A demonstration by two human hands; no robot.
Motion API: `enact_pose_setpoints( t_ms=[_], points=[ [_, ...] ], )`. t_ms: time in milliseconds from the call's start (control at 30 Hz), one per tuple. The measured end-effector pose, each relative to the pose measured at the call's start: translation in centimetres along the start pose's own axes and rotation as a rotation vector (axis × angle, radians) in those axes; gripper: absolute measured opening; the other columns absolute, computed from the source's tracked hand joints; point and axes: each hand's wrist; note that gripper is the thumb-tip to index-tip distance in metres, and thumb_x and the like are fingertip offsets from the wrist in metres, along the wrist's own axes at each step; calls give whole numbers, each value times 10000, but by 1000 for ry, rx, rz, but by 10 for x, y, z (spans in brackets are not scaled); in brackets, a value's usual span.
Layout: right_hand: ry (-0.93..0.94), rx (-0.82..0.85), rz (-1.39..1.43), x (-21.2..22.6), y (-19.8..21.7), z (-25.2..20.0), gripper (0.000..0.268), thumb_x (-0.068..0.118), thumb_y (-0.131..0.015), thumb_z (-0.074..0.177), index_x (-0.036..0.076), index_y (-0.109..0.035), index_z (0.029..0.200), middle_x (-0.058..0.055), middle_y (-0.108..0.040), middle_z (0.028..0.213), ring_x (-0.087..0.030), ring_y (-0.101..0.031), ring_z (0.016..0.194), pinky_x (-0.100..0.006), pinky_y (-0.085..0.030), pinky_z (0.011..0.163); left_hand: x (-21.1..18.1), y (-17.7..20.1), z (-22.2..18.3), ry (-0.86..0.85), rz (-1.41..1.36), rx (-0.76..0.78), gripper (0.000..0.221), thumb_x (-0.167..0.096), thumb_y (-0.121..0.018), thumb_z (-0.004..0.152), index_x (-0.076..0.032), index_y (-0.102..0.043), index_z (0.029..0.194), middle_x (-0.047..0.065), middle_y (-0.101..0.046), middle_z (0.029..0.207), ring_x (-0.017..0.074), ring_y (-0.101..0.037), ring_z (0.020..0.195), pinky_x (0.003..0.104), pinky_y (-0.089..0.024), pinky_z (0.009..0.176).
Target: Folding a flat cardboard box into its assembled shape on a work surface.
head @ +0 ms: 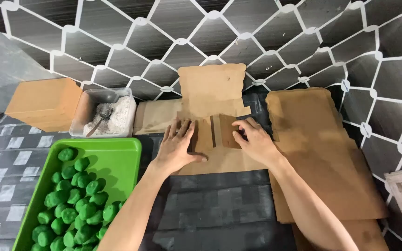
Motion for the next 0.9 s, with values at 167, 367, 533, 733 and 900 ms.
enact_pose_setpoints(
  t_ms=[167, 367, 533, 733, 900],
  points=[
    [-4, 68, -87, 6, 5, 0, 259, 342, -576, 1017, 249, -632, 1253, -16, -609, 992, -271, -728, 905, -397, -609, 781, -5, -19, 2, -86, 48, -234, 1021, -721, -728, 741, -132, -431, 1520, 114, -495, 1516, 444, -236, 1508, 597, -215, 1208],
    [-55, 163, -104, 16, 17, -1, 417, 457, -552, 1029, 221, -576, 1373, -66, -615, 1110, -328, -708, 993, -461, -608, 809, 4, -54, 19, -160, 150, -400, 705, -553, -770, 801, -259, -549, 1401, -21, -643, 1323, 214, -597, 1235, 399, -516, 975],
    [-180, 321, -101, 58, 45, -3, 696, 547, -635, 911, 242, -472, 1515, -150, -521, 1441, -478, -552, 1290, -618, -495, 1044, -4, -46, 9, -249, 200, -566, 492, -486, -749, 822, -235, -664, 1236, -22, -701, 1151, 188, -695, 1032, 338, -603, 755],
    [-105, 290, -239, 56, 30, -10, 830, 345, -759, 840, 308, -367, 1570, -83, -461, 1359, -483, -586, 1217, -612, -554, 983, -8, -47, 10, -263, 284, -682, 555, -349, -713, 817, -276, -577, 1351, -42, -641, 1081, 147, -670, 942, 303, -613, 592],
    [-7, 169, -297, 44, 18, -12, 456, 247, -631, 843, 218, -637, 1298, -22, -591, 1005, -349, -706, 935, -540, -629, 773, -8, -33, 8, -291, 218, -757, 516, -172, -658, 772, -229, -610, 1283, 1, -640, 959, 196, -691, 847, 316, -605, 640]
  ],
)
Point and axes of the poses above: each hand's wrist, its own z-axis towards the middle knuckle, its own y-axis out of the back of the hand, x = y × z
